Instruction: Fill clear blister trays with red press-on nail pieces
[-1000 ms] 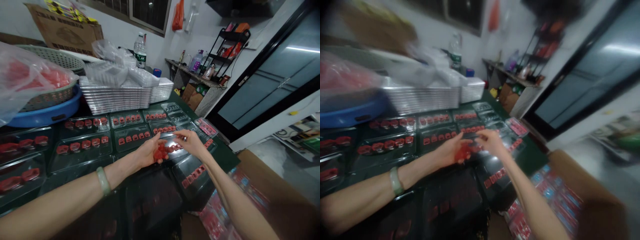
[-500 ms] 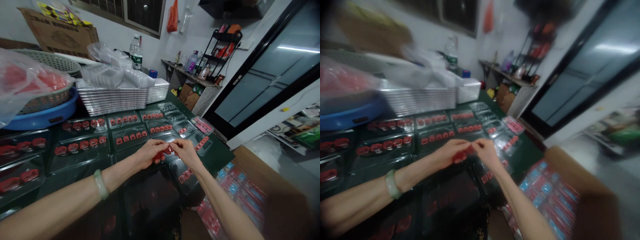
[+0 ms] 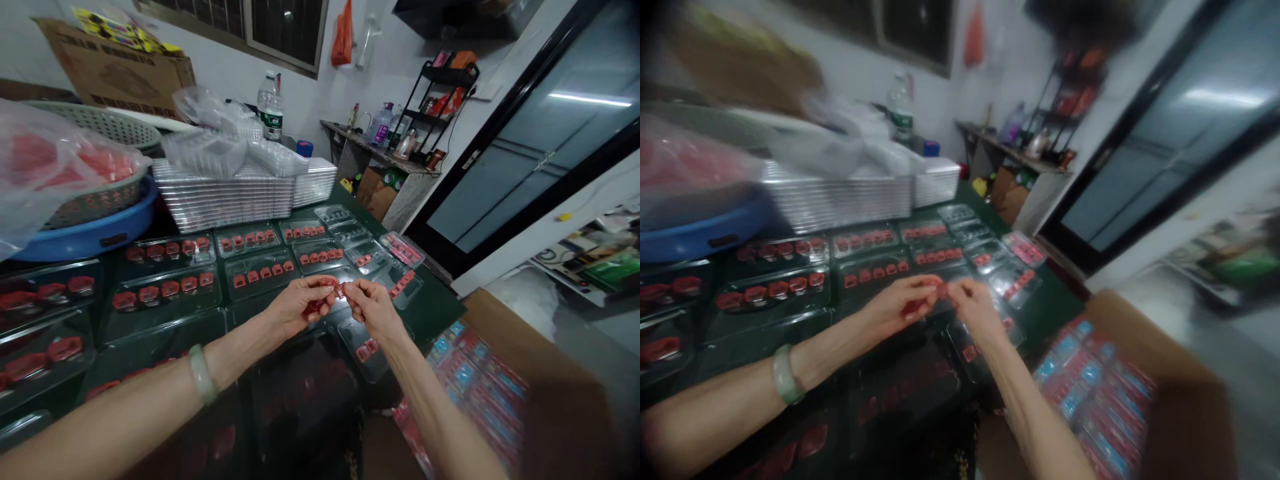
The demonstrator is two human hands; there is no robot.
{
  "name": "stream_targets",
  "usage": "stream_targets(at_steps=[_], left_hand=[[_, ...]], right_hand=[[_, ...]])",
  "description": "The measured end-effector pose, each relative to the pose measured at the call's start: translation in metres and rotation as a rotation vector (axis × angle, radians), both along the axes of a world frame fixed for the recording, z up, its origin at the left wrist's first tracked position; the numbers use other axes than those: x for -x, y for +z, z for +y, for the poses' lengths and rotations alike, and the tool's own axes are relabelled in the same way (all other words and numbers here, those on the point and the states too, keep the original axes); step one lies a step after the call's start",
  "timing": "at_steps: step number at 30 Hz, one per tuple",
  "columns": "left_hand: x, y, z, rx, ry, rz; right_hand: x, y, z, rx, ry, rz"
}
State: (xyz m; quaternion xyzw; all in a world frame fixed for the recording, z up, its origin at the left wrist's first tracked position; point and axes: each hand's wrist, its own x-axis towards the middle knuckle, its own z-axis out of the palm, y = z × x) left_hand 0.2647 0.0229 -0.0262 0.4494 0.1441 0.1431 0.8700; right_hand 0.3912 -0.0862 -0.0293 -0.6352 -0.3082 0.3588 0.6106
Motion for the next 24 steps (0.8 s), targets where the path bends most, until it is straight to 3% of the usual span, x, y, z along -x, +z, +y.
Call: stream_targets(at_steps=[5,9,12,15,18,21,24], left_hand=[[0.019,0.011,0.024,0.244,0.056,-0.127],[0.022,0.013,0.020,0.262,-0.082,-0.020],[0.012,0.009,0.004,0.144,-0.123,-0.005],[0.004,0.006,-0.006,0.008,-0.050,0.055],[0.006,0.006,-0.005,0.030,-0.056,0.100],[0.010,0.008,-0.001,0.092,-0.115,0.070],[0.011,0.007,-0.002,-0.017,-0.043,0.121]], right_hand=[[-0.017,-0.003,-0.012,-0.096,-0.197,0.241],[-0.002,0.001,-0.014,-0.086,-0.056,0.350],[0.016,0.005,-0.008,-0.111,-0.014,0.347],[0.025,0.003,-0.003,-0.123,-0.055,0.300],[0.026,-0.003,-0.001,-0.112,-0.119,0.211],[0.027,-0.006,0.000,-0.099,-0.171,0.008],[0.028,-0.005,0.000,-0.107,-0.193,-0.253]])
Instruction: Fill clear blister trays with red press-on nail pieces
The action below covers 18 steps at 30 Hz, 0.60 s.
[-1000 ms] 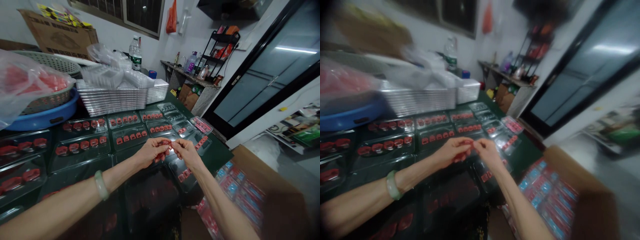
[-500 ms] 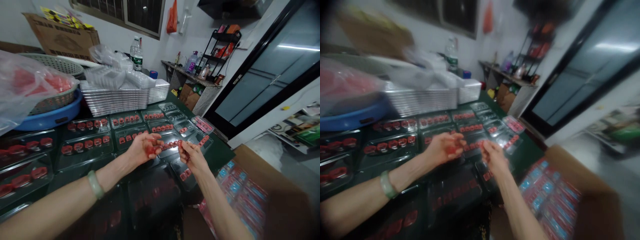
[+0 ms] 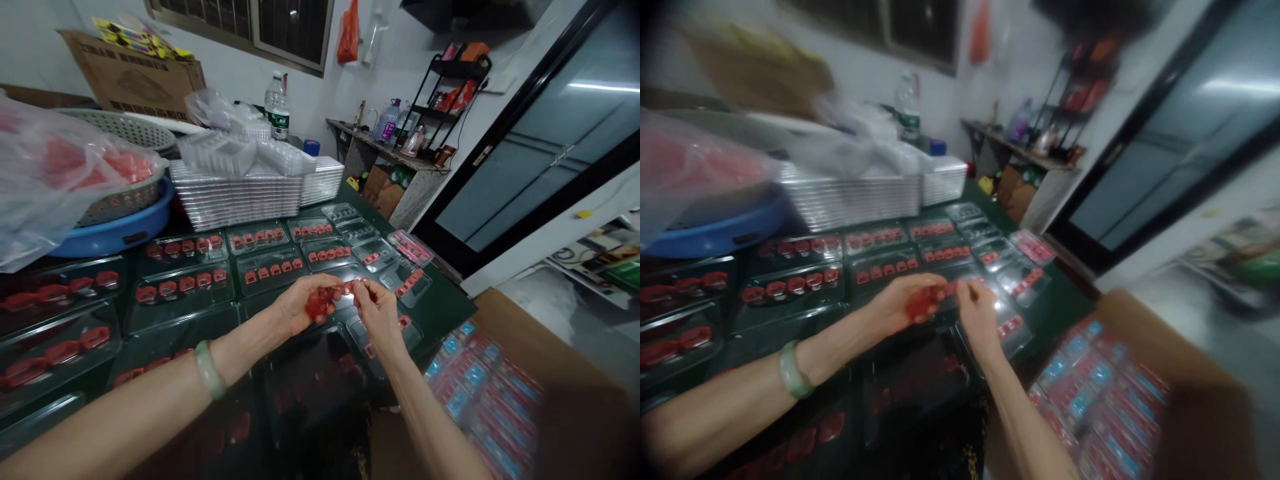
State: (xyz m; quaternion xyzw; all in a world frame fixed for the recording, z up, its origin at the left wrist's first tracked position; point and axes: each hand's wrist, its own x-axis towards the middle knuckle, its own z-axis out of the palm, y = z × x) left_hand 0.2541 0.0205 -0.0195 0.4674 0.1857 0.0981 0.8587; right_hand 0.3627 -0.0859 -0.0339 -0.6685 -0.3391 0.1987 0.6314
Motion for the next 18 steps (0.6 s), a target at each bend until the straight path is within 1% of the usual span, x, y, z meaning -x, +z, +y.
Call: stream_targets(at_steps=[2,4,5,8,12,16,18], left_hand=[[-0.002,-0.002,-0.003,-0.177,0.102,0.049],[-0.003,-0.003,-0.007,-0.311,0.162,0.058],[-0.004,-0.003,-0.008,-0.342,0.170,0.049],[-0.003,-0.003,-0.009,-0.334,0.161,0.016],[-0.002,-0.002,-0.008,-0.287,0.157,0.008],[-0.005,-0.005,-0.009,-0.221,0.146,0.052],[-0.007,-0.005,-0.010,-0.267,0.178,0.102]], right_hand=[[0.002,0.002,0.000,0.017,0.028,-0.092],[0.003,0.002,-0.001,0.038,0.087,-0.065],[0.004,0.002,-0.001,0.040,0.116,-0.017],[0.005,-0.004,-0.001,-0.016,0.180,0.129],[0.006,-0.010,-0.001,-0.084,0.218,0.234],[0.007,-0.012,-0.001,-0.090,0.220,0.207],[0.007,-0.012,-0.001,-0.086,0.202,0.184]])
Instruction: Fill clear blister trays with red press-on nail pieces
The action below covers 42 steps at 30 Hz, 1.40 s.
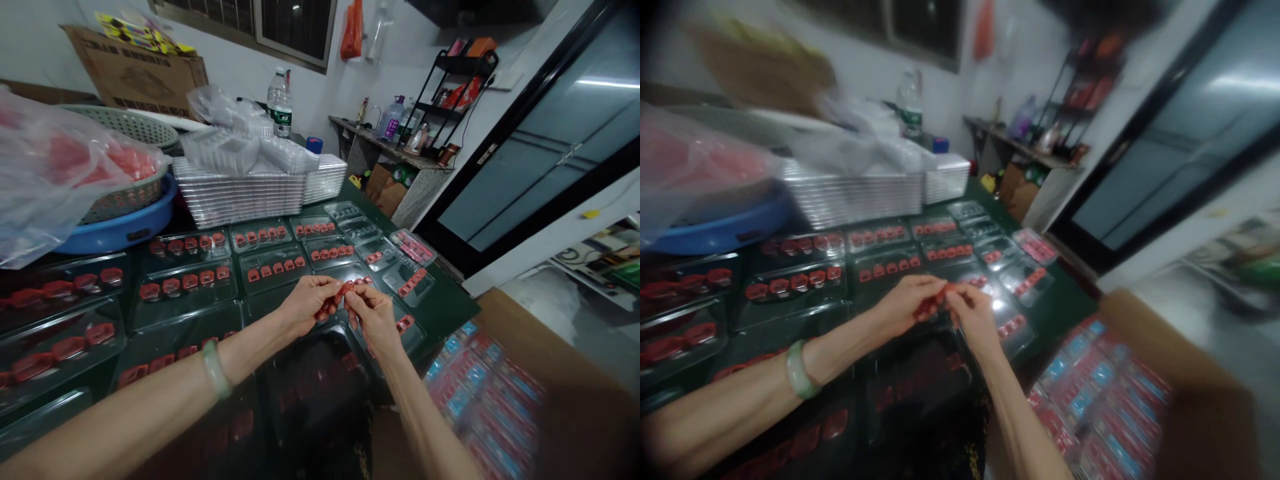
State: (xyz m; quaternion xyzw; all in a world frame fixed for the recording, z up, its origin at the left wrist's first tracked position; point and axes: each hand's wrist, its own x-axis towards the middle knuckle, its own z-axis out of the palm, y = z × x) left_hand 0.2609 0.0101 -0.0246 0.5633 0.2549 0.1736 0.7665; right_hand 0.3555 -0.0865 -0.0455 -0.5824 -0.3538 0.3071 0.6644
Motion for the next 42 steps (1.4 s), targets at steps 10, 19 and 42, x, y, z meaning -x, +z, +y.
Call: stream_targets(at_steps=[10,19,42], left_hand=[[0.009,0.011,0.008,-0.651,-0.117,-0.036],[0.007,0.007,0.008,-0.788,-0.199,-0.030],[-0.020,-0.012,0.012,0.261,-0.359,0.031]], right_hand=[[-0.003,0.011,-0.005,0.143,-0.023,-0.116],[-0.008,0.013,-0.006,0.188,0.019,-0.401],[-0.012,0.016,-0.019,0.032,-0.090,-0.472]])
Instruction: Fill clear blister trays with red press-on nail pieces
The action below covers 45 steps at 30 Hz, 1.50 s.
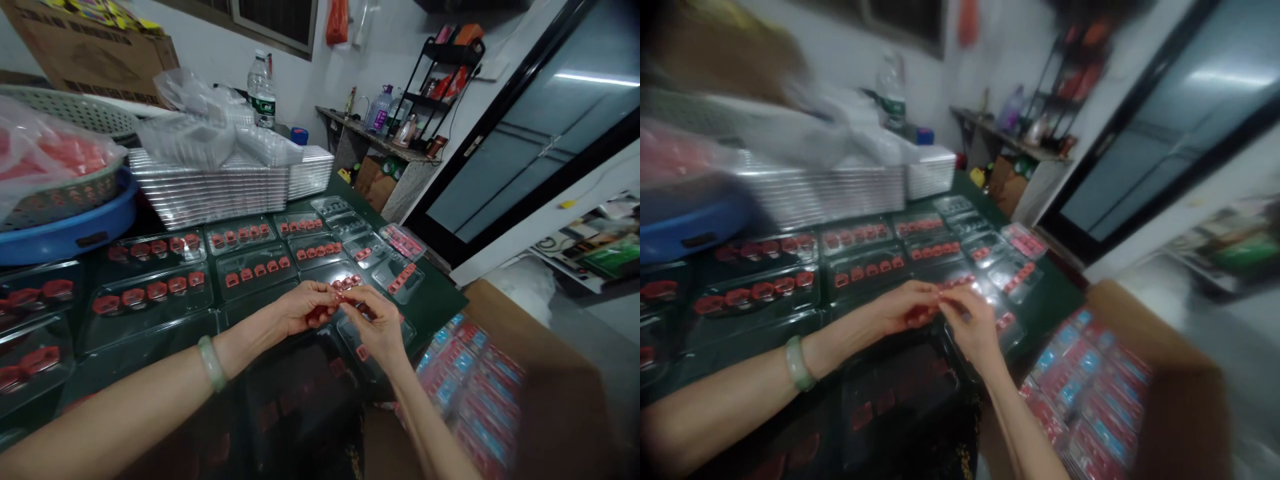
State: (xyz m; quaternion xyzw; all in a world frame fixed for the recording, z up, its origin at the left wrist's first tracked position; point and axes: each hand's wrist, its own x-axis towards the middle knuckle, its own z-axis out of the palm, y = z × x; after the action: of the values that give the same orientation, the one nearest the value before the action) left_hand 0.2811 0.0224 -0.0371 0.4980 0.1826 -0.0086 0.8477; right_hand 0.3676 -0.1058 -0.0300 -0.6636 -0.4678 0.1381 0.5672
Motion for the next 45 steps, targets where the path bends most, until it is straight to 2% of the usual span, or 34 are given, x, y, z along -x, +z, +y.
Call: stream_targets(at_steps=[3,5,7,10,13,16,21,24,35,45], left_hand=[[-0.008,0.001,-0.002,0.013,-0.013,0.020],[-0.014,0.003,-0.001,0.056,-0.012,0.048],[-0.018,0.005,0.001,0.163,0.031,0.064],[-0.016,0.007,0.008,0.330,0.103,0.035],[-0.007,0.008,0.016,0.384,0.182,-0.003],[0.002,0.008,0.023,0.343,0.244,-0.013],[0.009,0.007,0.032,0.259,0.220,0.019],[0.010,0.006,0.034,0.251,0.222,0.046],[0.009,-0.004,0.038,0.177,0.235,0.063],[0.001,0.000,0.038,0.160,0.254,0.073]], right_hand=[[-0.007,-0.005,-0.001,0.030,0.002,0.087],[-0.026,-0.008,0.000,0.038,-0.027,0.125],[-0.060,-0.012,0.005,0.029,-0.136,0.103],[-0.127,-0.017,0.020,0.058,-0.351,-0.033],[-0.185,-0.026,0.042,0.098,-0.378,-0.098],[-0.216,-0.038,0.064,0.149,-0.358,-0.160],[-0.231,-0.058,0.085,0.276,-0.281,-0.297],[-0.236,-0.063,0.088,0.349,-0.236,-0.386],[-0.220,-0.055,0.088,0.433,-0.156,-0.724],[-0.225,-0.059,0.089,0.512,-0.104,-0.838]])
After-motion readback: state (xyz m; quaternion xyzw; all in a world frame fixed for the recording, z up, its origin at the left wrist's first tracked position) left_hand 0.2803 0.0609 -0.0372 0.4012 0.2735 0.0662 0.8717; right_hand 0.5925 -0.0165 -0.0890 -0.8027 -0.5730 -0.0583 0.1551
